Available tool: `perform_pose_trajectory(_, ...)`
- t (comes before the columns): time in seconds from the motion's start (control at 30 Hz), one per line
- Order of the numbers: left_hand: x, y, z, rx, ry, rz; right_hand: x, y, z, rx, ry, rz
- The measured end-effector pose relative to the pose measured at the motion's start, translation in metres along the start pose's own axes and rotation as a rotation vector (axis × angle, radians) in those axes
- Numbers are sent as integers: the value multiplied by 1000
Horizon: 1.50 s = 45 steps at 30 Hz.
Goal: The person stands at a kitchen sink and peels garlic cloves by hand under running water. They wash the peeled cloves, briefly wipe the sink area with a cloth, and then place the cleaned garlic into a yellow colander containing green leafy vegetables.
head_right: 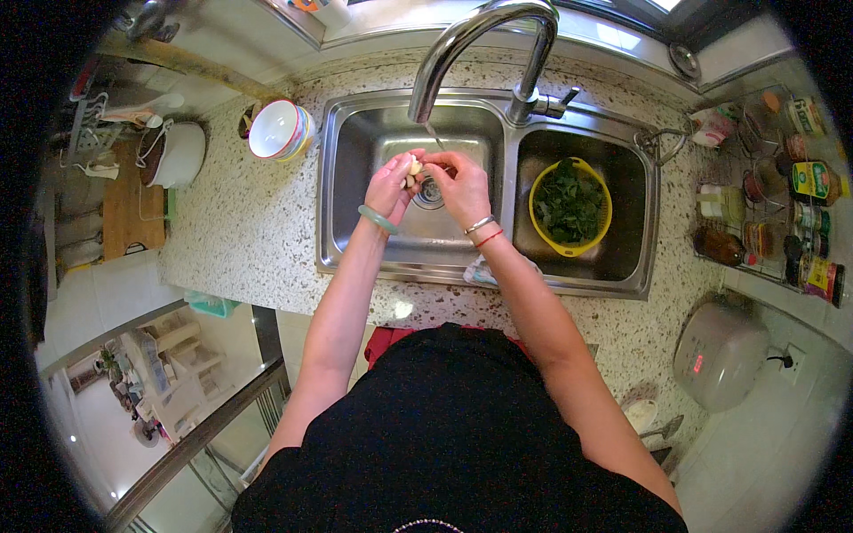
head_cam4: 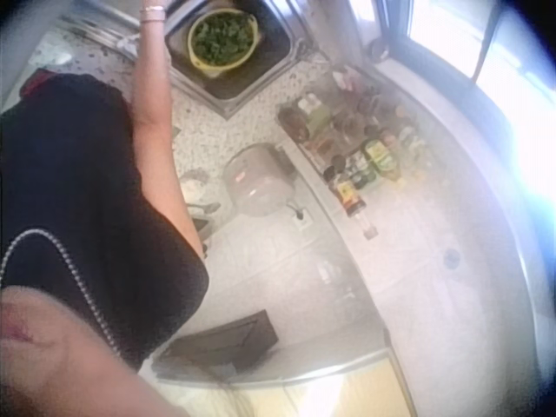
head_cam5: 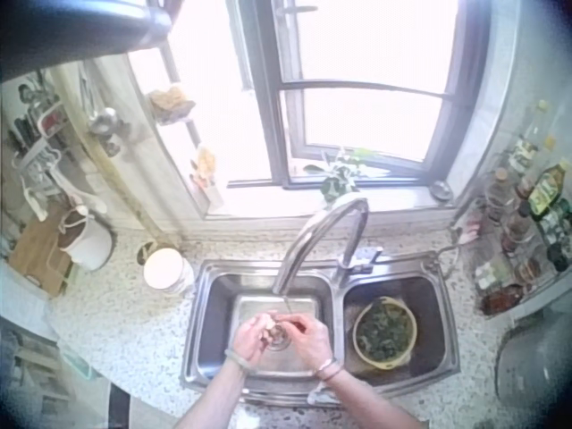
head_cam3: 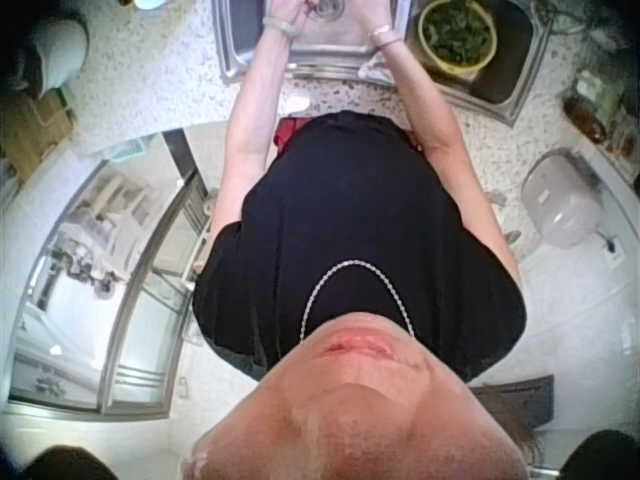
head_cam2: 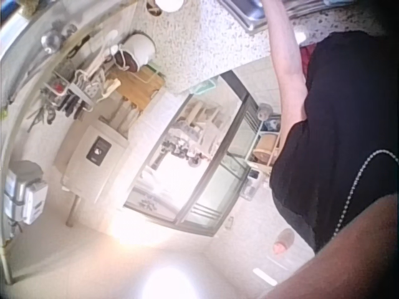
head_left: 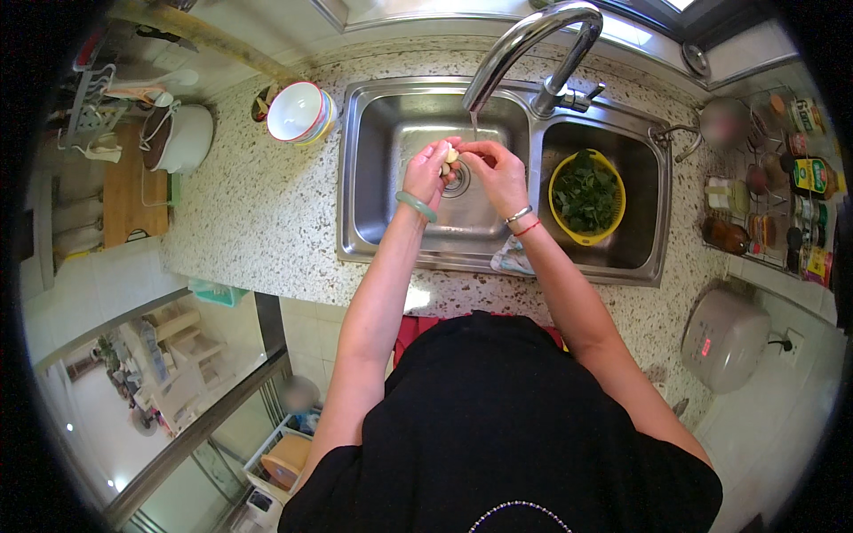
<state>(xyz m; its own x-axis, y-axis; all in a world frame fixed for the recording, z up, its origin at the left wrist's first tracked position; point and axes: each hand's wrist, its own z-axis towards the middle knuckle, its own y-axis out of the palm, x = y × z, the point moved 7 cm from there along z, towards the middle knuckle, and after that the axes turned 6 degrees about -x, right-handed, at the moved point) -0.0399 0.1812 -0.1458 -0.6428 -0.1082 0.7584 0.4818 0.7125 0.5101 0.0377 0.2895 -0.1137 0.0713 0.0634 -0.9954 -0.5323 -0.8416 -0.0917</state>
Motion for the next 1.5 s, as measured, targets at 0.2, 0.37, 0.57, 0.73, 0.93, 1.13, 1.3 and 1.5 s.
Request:
perform_pose_trajectory(0.2, 2, 0, 2, -26, 43, 78, -20, 1, -1, 23, -206, -384)
perform_pose_trajectory(0.37, 2, -5, 0, 64, 72, -8, -5, -7, -4, 85, -62, -155)
perform_pose_trajectory(0.57, -9, -2, -1, 81, 38, -21, -5, -2, -7, 23, -85, -226)
perform_pose_trajectory(0.73, -3, -5, -5, 118, 53, 99, -16, -1, -8, 24, -138, -333)
perform_pose_trajectory(0.93, 3, -8, -7, 122, 83, 220, -22, 0, -11, 7, -158, -344)
perform_pose_trajectory(1.13, 11, -5, -10, 95, 124, 315, -21, 1, -10, -52, -133, -347)
perform_pose_trajectory(1.3, 17, -3, -14, 107, 144, 418, -16, 4, -8, -128, -49, -305)
perform_pose_trajectory(1.5, 15, -6, -16, 82, 117, 407, -11, 9, -11, -87, -20, -310)
